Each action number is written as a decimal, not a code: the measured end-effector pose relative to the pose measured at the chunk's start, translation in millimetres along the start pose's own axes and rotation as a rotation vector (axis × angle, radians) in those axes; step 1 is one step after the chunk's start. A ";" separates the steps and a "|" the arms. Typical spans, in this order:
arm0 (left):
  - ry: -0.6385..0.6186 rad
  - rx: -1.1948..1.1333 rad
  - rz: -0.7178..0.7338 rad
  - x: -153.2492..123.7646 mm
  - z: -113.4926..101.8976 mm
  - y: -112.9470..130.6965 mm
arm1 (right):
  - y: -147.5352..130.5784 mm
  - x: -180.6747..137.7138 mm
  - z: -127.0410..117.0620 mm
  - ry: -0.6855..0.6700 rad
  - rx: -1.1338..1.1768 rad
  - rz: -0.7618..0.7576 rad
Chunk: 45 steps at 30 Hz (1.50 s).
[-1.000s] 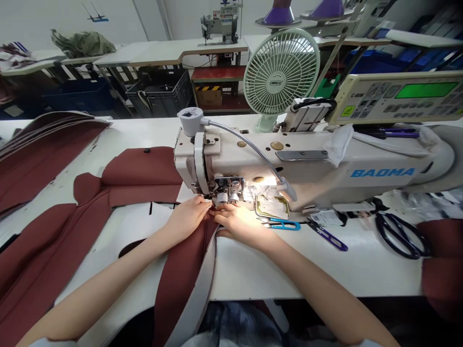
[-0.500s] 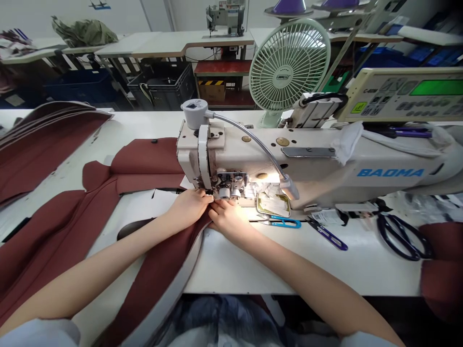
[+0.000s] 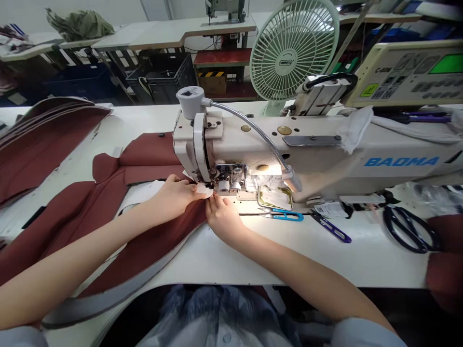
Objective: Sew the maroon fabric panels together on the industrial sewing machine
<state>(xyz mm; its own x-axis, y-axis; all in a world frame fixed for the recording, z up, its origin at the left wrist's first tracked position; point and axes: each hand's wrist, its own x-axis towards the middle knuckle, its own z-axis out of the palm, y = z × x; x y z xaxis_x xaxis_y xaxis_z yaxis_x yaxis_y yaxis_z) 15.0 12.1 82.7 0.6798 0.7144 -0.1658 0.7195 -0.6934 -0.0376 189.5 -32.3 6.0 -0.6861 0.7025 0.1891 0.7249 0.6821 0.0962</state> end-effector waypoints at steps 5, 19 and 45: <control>-0.060 -0.101 0.011 -1.4 2.8 -0.7 | -7.6 -4.8 -0.1 0.086 -0.130 -0.053; -0.046 -0.076 -0.021 17.8 8.0 -3.0 | -13.5 20.2 -7.8 0.056 -0.152 -0.029; -0.094 -0.168 -0.030 21.7 3.5 -7.5 | -45.6 37.4 -1.6 0.078 -0.198 0.023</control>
<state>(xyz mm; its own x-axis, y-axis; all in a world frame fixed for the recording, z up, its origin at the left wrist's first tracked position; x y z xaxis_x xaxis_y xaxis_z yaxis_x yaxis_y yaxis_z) 23.9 32.5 75.9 0.6473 0.7168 -0.2591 0.7580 -0.6412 0.1199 130.9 -37.5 10.2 -0.6681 0.6944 0.2674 0.7434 0.6075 0.2798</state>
